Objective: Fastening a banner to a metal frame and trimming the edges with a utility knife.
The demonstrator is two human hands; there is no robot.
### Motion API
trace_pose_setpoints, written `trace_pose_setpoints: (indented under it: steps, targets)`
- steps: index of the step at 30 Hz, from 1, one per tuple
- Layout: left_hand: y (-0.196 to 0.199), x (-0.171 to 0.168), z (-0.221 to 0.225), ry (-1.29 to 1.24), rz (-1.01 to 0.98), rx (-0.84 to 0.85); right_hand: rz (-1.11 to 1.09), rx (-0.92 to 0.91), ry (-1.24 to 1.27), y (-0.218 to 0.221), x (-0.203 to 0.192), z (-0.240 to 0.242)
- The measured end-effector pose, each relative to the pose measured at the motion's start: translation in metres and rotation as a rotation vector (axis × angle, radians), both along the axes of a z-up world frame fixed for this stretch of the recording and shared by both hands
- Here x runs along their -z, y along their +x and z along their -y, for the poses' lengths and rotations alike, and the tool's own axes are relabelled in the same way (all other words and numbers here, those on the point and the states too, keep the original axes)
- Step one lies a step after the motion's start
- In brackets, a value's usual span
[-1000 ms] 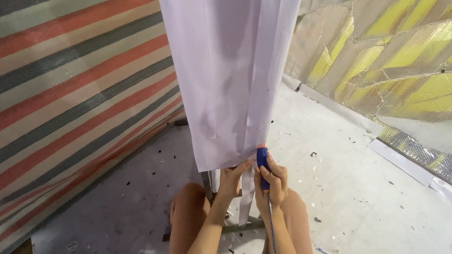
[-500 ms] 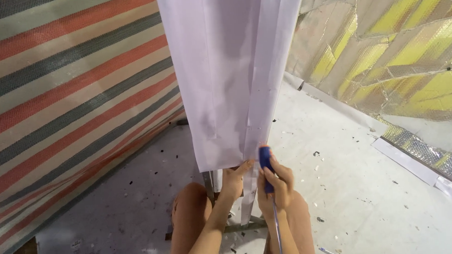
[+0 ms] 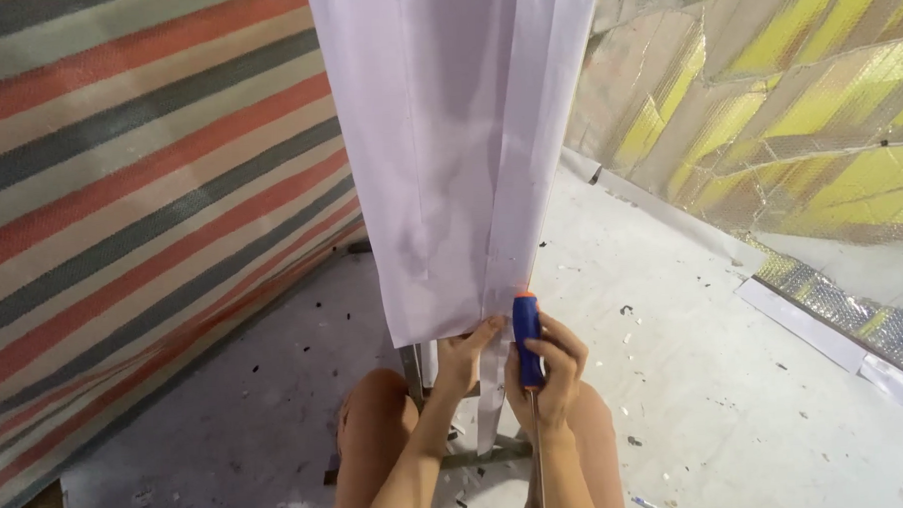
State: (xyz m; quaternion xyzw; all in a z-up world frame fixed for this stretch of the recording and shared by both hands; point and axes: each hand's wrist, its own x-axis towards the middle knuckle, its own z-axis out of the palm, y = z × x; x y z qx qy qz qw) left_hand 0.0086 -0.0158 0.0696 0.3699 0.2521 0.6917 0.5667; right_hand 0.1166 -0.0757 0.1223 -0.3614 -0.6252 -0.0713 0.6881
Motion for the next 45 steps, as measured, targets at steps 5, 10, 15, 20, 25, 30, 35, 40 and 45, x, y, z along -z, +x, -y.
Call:
trace_pose_setpoints:
  steps: [5,10,15,20,25,30,35,40,45]
  targets:
    - [-0.008,0.011,-0.008,-0.209,-0.142,-0.021,-0.103,0.034,-0.009,0.01,0.028,0.023]
    - [-0.01,0.031,-0.015,-0.218,-0.093,0.039,0.024,0.183,0.12,0.008,0.028,0.008]
    - [-0.009,0.045,-0.019,-0.124,0.06,0.093,0.142,0.294,0.009,0.0,-0.007,0.039]
    - [0.004,0.094,-0.041,-0.09,-0.057,-0.077,0.176,0.294,0.248,0.019,0.047,-0.012]
    - [0.002,0.07,-0.026,-0.124,-0.165,-0.076,0.2,0.247,0.152,0.01,0.025,0.004]
    - [0.002,-0.001,0.015,-0.114,-0.153,-0.09,0.001,0.34,-0.048,0.018,0.036,-0.004]
    - [-0.008,0.059,0.007,-0.106,-0.465,-0.149,-0.314,0.448,-0.504,0.056,0.102,-0.052]
    - [-0.019,0.03,0.017,0.221,-0.839,-0.379,-0.738,-0.075,-0.65,0.047,0.104,-0.031]
    - [-0.024,0.026,0.03,0.244,-1.001,-0.273,-1.023,-0.22,-1.119,0.064,0.214,-0.027]
